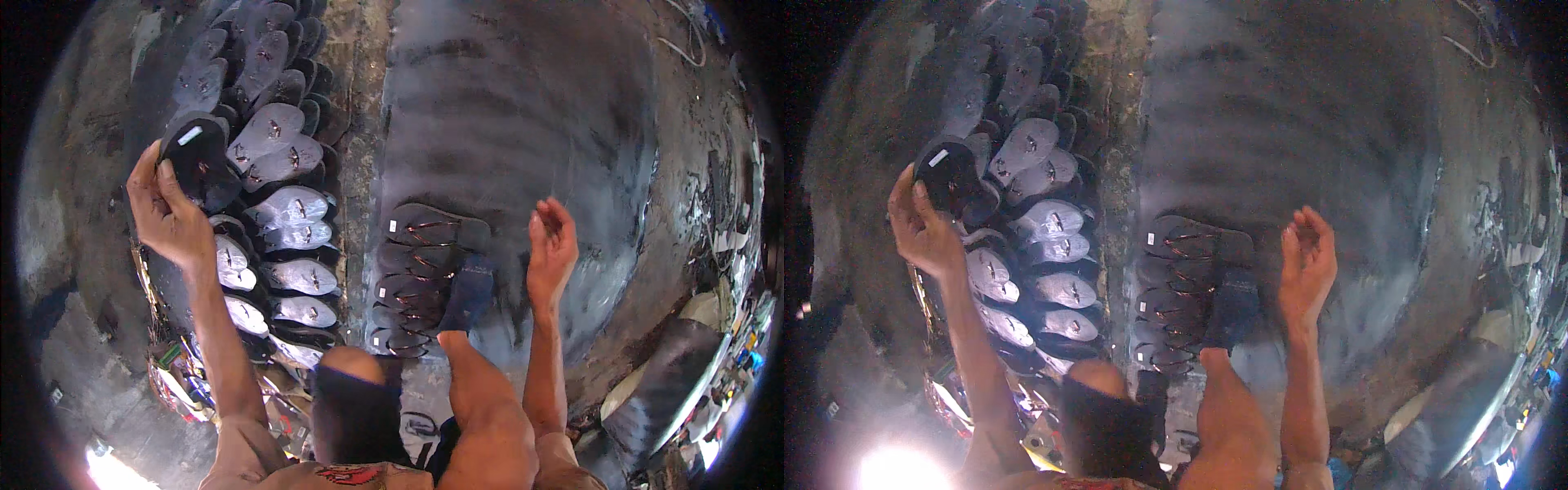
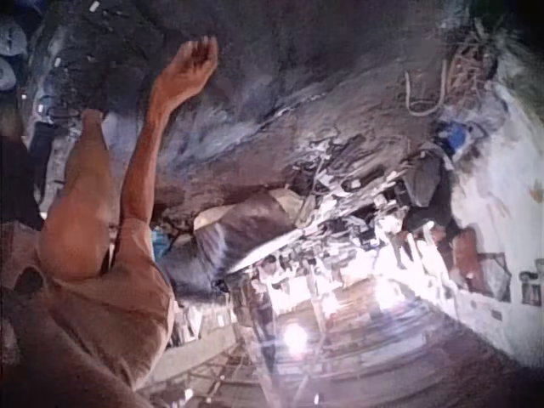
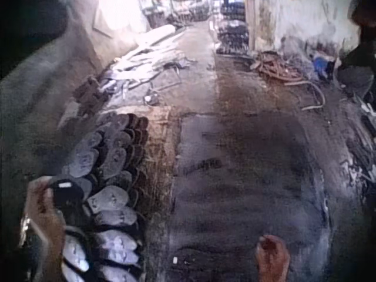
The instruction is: The person spreads a dark sheet on the floor, then repeatedly picks up flip-flop soles and straps, attaches the straps to the soles, and places the assembled flip-flops in rows on the sheet.
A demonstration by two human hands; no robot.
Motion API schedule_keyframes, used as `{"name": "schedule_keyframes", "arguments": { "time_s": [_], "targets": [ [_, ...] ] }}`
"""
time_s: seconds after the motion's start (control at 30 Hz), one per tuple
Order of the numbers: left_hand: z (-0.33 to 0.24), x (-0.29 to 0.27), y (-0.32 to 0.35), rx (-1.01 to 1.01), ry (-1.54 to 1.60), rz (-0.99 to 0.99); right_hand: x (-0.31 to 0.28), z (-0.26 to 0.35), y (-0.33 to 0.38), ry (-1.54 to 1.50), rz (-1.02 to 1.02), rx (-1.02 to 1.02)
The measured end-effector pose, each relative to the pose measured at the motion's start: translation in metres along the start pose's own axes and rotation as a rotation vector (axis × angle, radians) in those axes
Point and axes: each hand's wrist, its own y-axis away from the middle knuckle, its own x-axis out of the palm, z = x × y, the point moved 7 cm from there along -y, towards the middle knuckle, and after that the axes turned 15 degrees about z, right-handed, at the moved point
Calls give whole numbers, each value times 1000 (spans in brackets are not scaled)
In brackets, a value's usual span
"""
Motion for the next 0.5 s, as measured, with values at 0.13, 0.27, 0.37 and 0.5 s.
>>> {"name": "schedule_keyframes", "arguments": {
  "time_s": [0.13, 0.27, 0.37, 0.5],
  "targets": [
    [-107, 96, -4, 332, -31, 738, 60, 139, -48, -261, 268, -250],
    [-101, 182, 0, 325, 315, 965, 115, 151, -100, -201, 740, -206],
    [-74, 207, -4, 198, 475, 935, 105, 126, -127, -5, 678, -155],
    [2, 198, 38, -50, 503, 1222, 74, 69, -145, -220, 425, -70]
  ]
}}
